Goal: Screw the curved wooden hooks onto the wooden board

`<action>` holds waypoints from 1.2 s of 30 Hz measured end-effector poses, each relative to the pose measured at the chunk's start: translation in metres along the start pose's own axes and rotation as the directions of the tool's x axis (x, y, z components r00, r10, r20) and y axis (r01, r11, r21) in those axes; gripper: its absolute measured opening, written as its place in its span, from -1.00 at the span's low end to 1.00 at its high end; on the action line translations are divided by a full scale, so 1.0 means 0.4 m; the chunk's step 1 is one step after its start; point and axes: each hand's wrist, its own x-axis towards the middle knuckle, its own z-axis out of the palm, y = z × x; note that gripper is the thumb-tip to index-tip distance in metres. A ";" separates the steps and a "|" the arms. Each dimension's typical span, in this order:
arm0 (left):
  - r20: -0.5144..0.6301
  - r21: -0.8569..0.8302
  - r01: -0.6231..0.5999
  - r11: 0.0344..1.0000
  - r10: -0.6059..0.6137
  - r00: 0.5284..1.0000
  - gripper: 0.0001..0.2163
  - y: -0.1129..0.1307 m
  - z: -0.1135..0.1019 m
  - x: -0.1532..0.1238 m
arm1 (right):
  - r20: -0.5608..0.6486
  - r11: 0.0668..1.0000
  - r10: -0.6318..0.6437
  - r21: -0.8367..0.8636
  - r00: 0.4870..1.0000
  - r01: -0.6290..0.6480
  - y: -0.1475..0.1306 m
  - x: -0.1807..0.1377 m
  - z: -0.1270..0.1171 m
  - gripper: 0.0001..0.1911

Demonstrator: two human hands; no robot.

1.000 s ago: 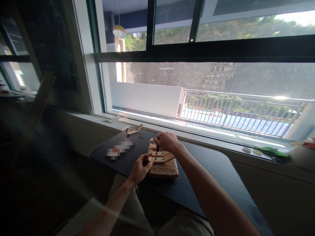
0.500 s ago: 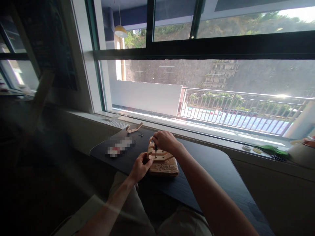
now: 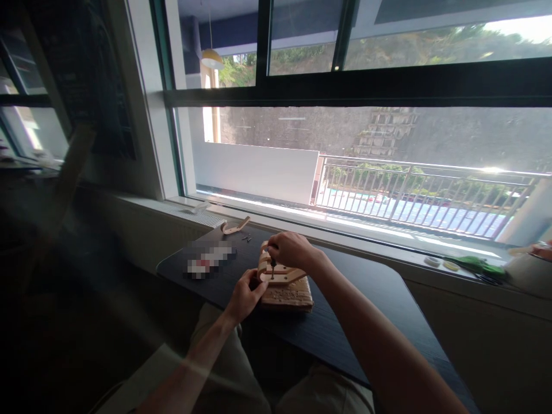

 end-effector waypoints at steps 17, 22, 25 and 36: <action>-0.005 -0.020 0.012 1.000 -0.013 1.000 -0.81 0.010 -0.001 -0.001 | -0.073 0.974 0.195 -0.104 0.978 -0.202 -0.012 0.040 0.034 -0.60; -0.010 -0.016 0.000 1.000 0.000 1.000 -0.81 0.004 0.002 0.001 | -0.067 0.975 0.097 -0.196 0.993 -0.109 -0.004 0.021 0.010 -0.65; -0.015 -0.005 -0.006 1.000 0.006 1.000 -0.80 0.000 0.002 0.001 | -0.044 0.975 -0.052 -0.219 0.998 0.041 -0.011 0.007 -0.001 -0.68; -0.020 0.013 -0.020 1.000 0.021 1.000 -0.83 0.004 0.000 0.000 | -0.110 0.969 0.093 -0.217 0.990 -0.115 -0.031 0.026 0.042 -0.61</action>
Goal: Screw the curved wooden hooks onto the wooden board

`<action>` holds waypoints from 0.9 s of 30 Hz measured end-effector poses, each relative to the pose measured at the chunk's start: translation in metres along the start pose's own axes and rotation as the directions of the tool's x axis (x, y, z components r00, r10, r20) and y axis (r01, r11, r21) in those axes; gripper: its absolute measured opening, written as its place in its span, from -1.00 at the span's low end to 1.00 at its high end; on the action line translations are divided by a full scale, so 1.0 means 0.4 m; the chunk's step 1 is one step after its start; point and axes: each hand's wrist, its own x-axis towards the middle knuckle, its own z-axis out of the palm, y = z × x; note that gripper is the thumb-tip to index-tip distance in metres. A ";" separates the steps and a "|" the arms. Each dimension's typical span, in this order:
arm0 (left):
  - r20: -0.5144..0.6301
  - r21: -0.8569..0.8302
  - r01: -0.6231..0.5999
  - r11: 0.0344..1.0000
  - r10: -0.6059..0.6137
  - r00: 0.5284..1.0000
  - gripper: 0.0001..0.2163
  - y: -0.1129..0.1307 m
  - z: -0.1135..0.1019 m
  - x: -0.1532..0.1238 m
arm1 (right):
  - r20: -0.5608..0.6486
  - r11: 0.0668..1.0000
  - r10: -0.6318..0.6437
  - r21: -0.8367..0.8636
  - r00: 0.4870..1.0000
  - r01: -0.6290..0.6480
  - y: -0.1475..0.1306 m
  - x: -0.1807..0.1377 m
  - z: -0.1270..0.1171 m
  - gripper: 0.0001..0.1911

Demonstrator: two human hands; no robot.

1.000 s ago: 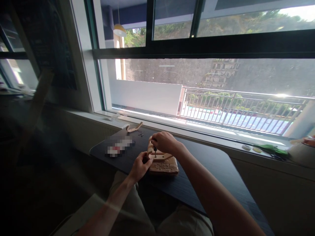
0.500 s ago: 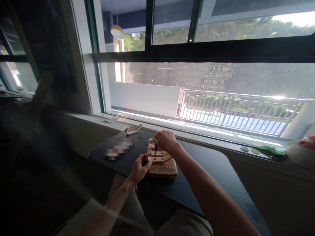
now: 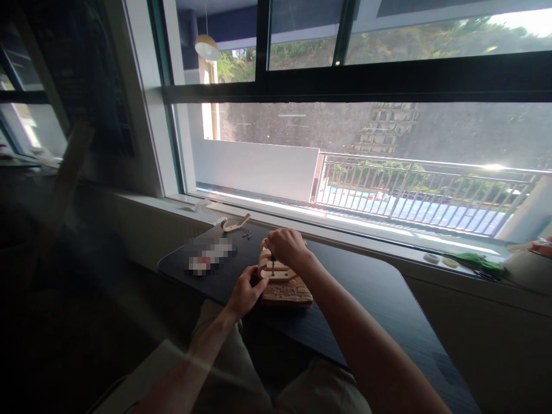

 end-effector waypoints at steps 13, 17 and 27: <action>0.018 -0.035 0.026 0.999 -0.026 1.000 -0.79 -0.001 -0.001 0.000 | 0.087 0.996 -0.019 0.090 0.996 0.011 0.039 -0.008 -0.026 -0.65; 0.006 -0.015 0.020 1.000 -0.020 1.000 -0.81 0.002 -0.001 -0.001 | 0.064 0.983 -0.120 0.148 0.991 0.109 0.033 -0.025 -0.033 -0.66; -0.011 -0.011 0.016 1.000 -0.016 1.000 -0.82 0.001 0.002 0.000 | 0.023 0.983 0.100 0.154 0.995 -0.102 0.015 -0.005 0.018 -0.61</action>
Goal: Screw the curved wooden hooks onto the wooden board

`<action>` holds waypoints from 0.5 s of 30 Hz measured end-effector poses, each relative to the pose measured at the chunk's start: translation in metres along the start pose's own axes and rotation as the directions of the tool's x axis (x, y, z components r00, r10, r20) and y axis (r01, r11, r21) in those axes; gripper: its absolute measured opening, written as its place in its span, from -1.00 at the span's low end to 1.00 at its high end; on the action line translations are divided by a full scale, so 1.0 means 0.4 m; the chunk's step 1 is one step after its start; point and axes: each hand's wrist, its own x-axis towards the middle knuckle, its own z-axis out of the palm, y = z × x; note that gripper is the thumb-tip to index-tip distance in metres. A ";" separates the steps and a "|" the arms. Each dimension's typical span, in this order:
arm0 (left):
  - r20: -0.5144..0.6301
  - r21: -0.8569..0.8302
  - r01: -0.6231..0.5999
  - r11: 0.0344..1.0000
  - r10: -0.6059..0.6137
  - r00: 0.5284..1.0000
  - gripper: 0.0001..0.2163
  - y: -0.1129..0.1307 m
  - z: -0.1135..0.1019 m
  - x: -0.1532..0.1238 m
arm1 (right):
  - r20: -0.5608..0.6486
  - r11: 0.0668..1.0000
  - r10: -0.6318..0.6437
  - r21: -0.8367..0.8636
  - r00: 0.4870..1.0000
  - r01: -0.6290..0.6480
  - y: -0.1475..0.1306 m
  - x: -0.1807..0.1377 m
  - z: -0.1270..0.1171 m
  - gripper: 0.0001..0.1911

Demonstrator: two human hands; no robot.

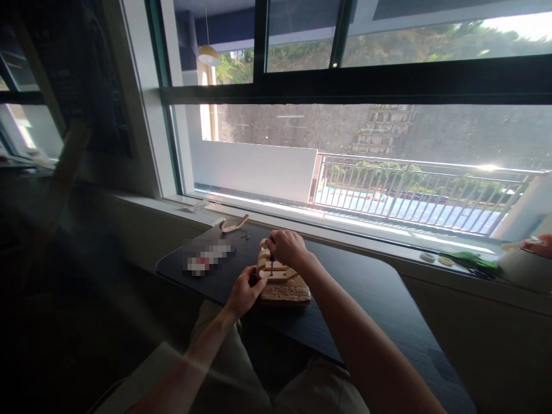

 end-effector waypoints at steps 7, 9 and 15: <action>0.008 -0.028 0.007 1.000 -0.007 1.000 -0.82 0.007 -0.004 0.000 | 0.009 0.995 0.084 -0.057 0.996 -0.083 0.019 0.004 -0.004 -0.58; 0.019 -0.035 0.010 0.999 -0.009 1.000 -0.81 0.008 -0.005 -0.001 | 0.047 0.996 0.066 -0.067 0.997 -0.063 0.031 0.002 -0.021 -0.57; 0.019 -0.016 0.006 1.000 -0.006 1.000 -0.81 0.005 -0.004 -0.001 | 0.087 0.986 -0.163 0.035 0.983 0.161 0.040 -0.012 -0.059 -0.69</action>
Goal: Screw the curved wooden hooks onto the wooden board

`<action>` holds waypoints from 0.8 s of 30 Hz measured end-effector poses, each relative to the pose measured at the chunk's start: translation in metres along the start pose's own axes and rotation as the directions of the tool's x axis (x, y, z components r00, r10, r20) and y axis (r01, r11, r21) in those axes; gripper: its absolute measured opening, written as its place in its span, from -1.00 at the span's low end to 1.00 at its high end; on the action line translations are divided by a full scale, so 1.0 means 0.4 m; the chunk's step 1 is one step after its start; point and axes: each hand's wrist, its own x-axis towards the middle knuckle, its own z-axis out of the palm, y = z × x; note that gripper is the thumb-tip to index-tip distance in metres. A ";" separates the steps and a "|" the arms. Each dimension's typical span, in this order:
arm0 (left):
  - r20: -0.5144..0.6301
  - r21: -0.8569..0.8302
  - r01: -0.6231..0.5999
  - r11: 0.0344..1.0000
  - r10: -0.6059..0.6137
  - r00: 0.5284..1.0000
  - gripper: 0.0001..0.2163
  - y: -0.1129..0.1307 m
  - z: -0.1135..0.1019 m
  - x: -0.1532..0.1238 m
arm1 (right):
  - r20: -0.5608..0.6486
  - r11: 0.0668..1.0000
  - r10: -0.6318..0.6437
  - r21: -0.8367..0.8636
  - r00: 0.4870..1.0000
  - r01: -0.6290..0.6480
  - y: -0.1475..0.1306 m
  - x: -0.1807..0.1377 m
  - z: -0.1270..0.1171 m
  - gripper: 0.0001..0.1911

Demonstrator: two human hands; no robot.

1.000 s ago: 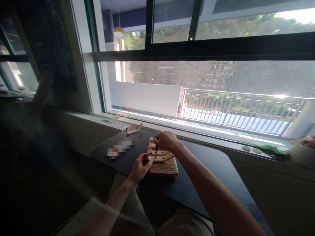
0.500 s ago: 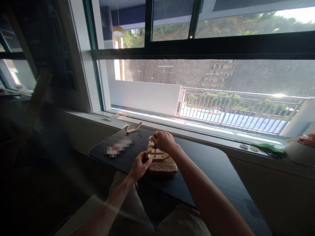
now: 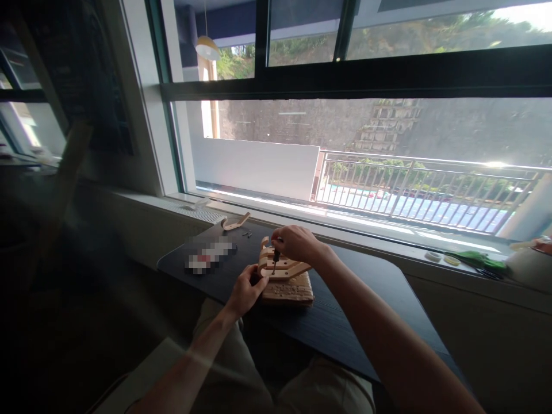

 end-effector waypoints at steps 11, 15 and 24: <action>-0.010 -0.010 0.007 1.000 -0.007 1.000 -0.82 0.005 0.000 0.001 | -0.066 0.979 0.181 -0.086 0.981 -0.187 -0.033 0.029 0.045 -0.59; -0.006 0.008 -0.006 1.000 0.006 1.000 -0.82 0.000 0.000 0.000 | -0.127 0.957 0.264 -0.087 0.956 -0.276 -0.032 0.035 0.059 -0.57; 0.007 -0.004 -0.011 1.000 0.011 1.000 -0.81 -0.006 0.001 0.000 | -0.043 0.991 0.130 0.028 0.991 -0.129 -0.006 0.011 0.033 -0.68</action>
